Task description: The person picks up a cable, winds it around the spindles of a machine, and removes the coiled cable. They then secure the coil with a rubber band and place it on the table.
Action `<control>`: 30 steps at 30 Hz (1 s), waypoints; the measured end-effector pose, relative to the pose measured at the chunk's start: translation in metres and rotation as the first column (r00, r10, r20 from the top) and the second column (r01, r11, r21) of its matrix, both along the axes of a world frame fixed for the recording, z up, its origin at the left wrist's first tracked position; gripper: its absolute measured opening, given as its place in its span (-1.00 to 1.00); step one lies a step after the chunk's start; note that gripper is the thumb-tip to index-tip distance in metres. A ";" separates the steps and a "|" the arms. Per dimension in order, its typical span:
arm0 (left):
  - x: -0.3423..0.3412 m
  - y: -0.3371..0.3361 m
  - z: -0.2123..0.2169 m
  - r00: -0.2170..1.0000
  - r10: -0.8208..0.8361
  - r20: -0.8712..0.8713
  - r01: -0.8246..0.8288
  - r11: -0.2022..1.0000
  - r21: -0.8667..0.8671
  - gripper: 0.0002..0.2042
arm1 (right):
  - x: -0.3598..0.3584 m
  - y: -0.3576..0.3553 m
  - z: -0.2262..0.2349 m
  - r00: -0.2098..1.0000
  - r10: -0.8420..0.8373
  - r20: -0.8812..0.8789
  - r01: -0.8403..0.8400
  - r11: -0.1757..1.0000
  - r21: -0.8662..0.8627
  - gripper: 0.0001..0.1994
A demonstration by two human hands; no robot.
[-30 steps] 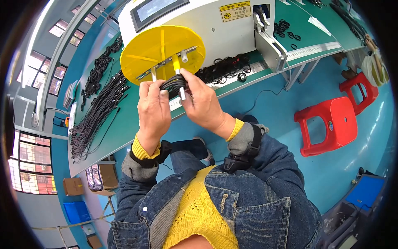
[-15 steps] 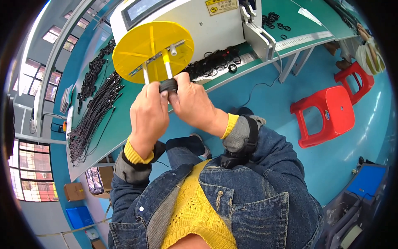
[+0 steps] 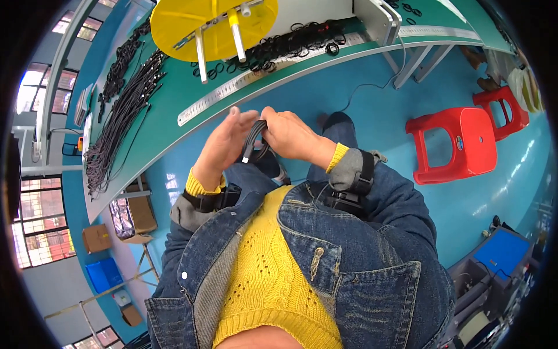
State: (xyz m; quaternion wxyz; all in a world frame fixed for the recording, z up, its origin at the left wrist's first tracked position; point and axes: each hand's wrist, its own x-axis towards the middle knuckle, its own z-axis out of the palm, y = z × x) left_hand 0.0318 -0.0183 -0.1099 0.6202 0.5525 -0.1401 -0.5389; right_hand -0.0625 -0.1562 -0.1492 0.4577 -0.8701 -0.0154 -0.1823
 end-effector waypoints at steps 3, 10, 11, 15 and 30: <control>-0.008 0.001 -0.001 0.983 -0.076 -0.165 0.077 0.997 -0.002 -0.61 | 0.003 0.005 -0.014 1.000 0.017 0.012 -0.018 0.998 0.057 -0.85; -0.006 0.000 0.005 0.934 -0.329 -0.138 0.357 0.868 0.346 -0.68 | -0.005 0.006 -0.014 0.975 0.068 -0.211 -0.116 0.967 -0.227 -0.82; -0.002 0.000 -0.004 0.909 -0.377 -0.175 0.416 0.829 0.374 -0.69 | -0.006 0.006 -0.010 0.947 0.038 -0.318 -0.149 0.930 -0.335 -0.80; -0.006 0.009 -0.036 0.835 -0.494 -0.241 0.549 0.776 0.311 -0.71 | -0.003 0.004 0.002 0.893 0.288 -0.346 -0.430 0.771 -0.470 -0.79; -0.015 -0.001 -0.049 0.893 -0.330 -0.305 0.405 0.885 0.228 -0.88 | -0.006 -0.002 -0.045 0.935 0.112 -0.335 -0.104 0.994 0.041 -0.83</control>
